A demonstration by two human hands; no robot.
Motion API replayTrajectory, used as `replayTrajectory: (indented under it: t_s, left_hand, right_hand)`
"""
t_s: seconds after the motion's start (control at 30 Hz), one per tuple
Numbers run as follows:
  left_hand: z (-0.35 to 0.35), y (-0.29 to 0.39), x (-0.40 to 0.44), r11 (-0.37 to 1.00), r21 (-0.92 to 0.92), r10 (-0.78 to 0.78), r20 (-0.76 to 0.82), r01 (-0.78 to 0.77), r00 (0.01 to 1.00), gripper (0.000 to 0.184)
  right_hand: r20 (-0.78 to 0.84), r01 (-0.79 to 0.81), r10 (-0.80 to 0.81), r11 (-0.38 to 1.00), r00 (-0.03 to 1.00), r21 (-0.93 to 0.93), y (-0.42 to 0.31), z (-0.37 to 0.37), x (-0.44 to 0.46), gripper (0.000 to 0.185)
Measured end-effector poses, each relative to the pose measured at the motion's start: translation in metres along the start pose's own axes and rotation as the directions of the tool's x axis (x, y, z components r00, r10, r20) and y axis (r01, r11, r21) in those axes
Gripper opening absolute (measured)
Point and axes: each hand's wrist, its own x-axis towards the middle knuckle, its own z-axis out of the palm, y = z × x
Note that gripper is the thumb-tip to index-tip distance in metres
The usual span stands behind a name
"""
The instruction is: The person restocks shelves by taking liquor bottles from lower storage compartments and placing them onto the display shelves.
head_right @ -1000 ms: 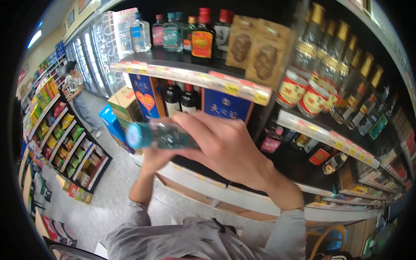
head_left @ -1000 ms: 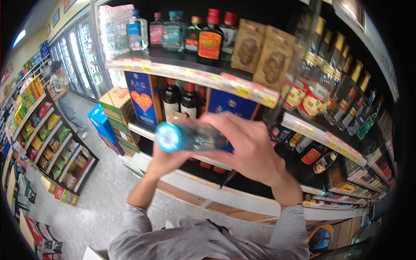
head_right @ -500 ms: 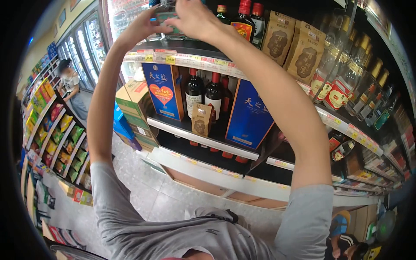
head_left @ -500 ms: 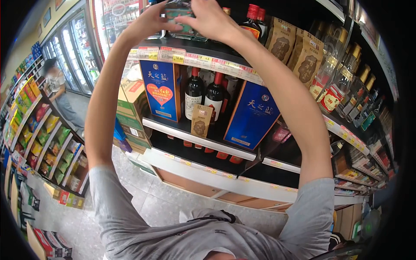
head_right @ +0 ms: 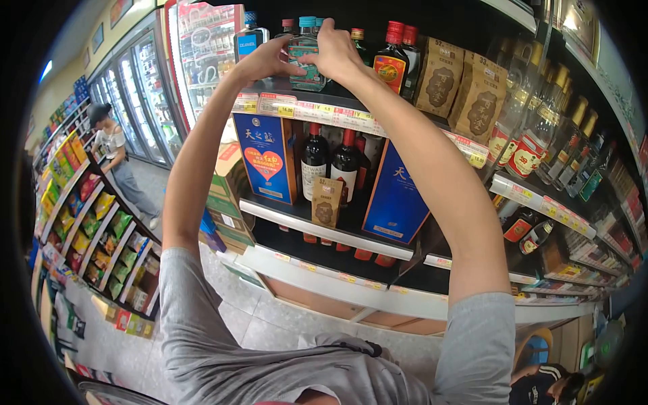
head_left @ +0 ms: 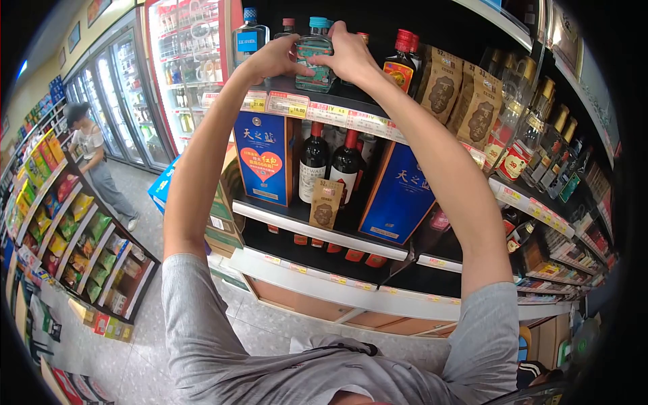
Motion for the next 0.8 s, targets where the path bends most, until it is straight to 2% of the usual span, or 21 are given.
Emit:
replayTrajectory:
  t_s: [0.07, 0.1, 0.13, 0.17, 0.2, 0.27, 0.3, 0.37, 0.43, 0.57, 0.6, 0.67, 0.7, 0.77, 0.8]
  left_hand:
    - [0.004, -0.007, 0.000, 1.000, -0.003, -0.018, -0.021, 0.018, 1.000, 0.083]
    - [0.007, -0.005, -0.001, 1.000, 0.009, -0.008, -0.093, 0.009, 0.996, 0.084]
    - [0.010, -0.007, -0.002, 1.000, 0.026, -0.002, -0.163, 0.006, 0.987, 0.086]
    - [0.010, -0.008, -0.002, 0.999, 0.032, -0.013, -0.169, 0.019, 0.986, 0.086]
    - [0.013, -0.010, 0.001, 0.996, 0.088, 0.003, -0.199, 0.015, 0.980, 0.087]
    - [0.016, -0.013, 0.007, 0.985, 0.174, 0.051, -0.248, -0.008, 0.967, 0.089]
    - [0.016, -0.011, 0.007, 0.983, 0.182, 0.053, -0.246, -0.008, 0.968, 0.089]
    - [0.019, -0.008, 0.007, 0.946, 0.323, 0.063, -0.269, 0.028, 0.961, 0.082]
    - [0.023, -0.009, 0.004, 0.946, 0.324, 0.086, -0.297, 0.016, 0.951, 0.078]
    - [0.027, -0.010, 0.000, 0.949, 0.311, 0.060, -0.341, 0.052, 0.938, 0.073]
    - [0.026, -0.011, 0.000, 0.948, 0.307, 0.015, -0.306, 0.084, 0.952, 0.070]
    - [0.026, -0.014, 0.002, 0.946, 0.303, -0.031, -0.258, 0.111, 0.966, 0.066]
    - [0.028, -0.013, 0.003, 0.912, 0.382, -0.043, -0.277, 0.151, 0.960, 0.065]
    - [0.032, -0.013, 0.005, 0.839, 0.508, -0.030, -0.314, 0.194, 0.949, 0.063]
    - [0.034, -0.013, 0.002, 0.827, 0.525, -0.015, -0.337, 0.201, 0.941, 0.063]
  right_hand:
    - [0.010, 0.039, -0.040, 0.996, 0.999, 0.075, 0.000, -0.001, 0.001, 0.080]
    - [0.016, 0.048, -0.049, 0.995, 0.999, 0.082, 0.003, 0.003, 0.003, 0.080]
    - [-0.036, 0.070, -0.068, 0.996, 0.997, 0.048, 0.008, 0.008, 0.004, 0.080]
    - [-0.089, 0.088, -0.086, 0.996, 0.992, 0.012, 0.012, 0.013, 0.005, 0.080]
    - [-0.073, 0.033, -0.031, 0.999, 0.997, 0.035, 0.010, 0.010, 0.002, 0.078]
    - [-0.089, 0.032, -0.028, 0.999, 0.996, 0.042, 0.010, 0.011, 0.001, 0.077]
    - [-0.106, 0.024, -0.019, 0.999, 0.994, 0.039, 0.011, 0.013, 0.002, 0.076]
    - [-0.110, 0.032, -0.030, 0.999, 0.993, 0.018, 0.013, 0.018, 0.004, 0.077]
    - [-0.157, -0.028, 0.022, 0.999, 0.987, -0.041, 0.008, 0.021, 0.003, 0.073]
    - [-0.169, -0.014, 0.009, 1.000, 0.986, -0.027, 0.012, 0.027, 0.002, 0.071]
    - [-0.162, -0.017, 0.013, 0.999, 0.987, -0.027, 0.010, 0.025, 0.000, 0.071]
    - [-0.030, -0.056, 0.058, 0.997, 0.998, 0.049, 0.007, 0.020, -0.001, 0.073]
    - [-0.024, -0.069, 0.070, 0.997, 0.997, 0.045, 0.009, 0.024, -0.002, 0.073]
    - [-0.070, -0.040, 0.035, 0.996, 0.997, -0.079, 0.011, 0.032, -0.001, 0.067]
    - [-0.048, -0.084, 0.081, 0.994, 0.996, -0.075, 0.005, 0.028, -0.004, 0.059]
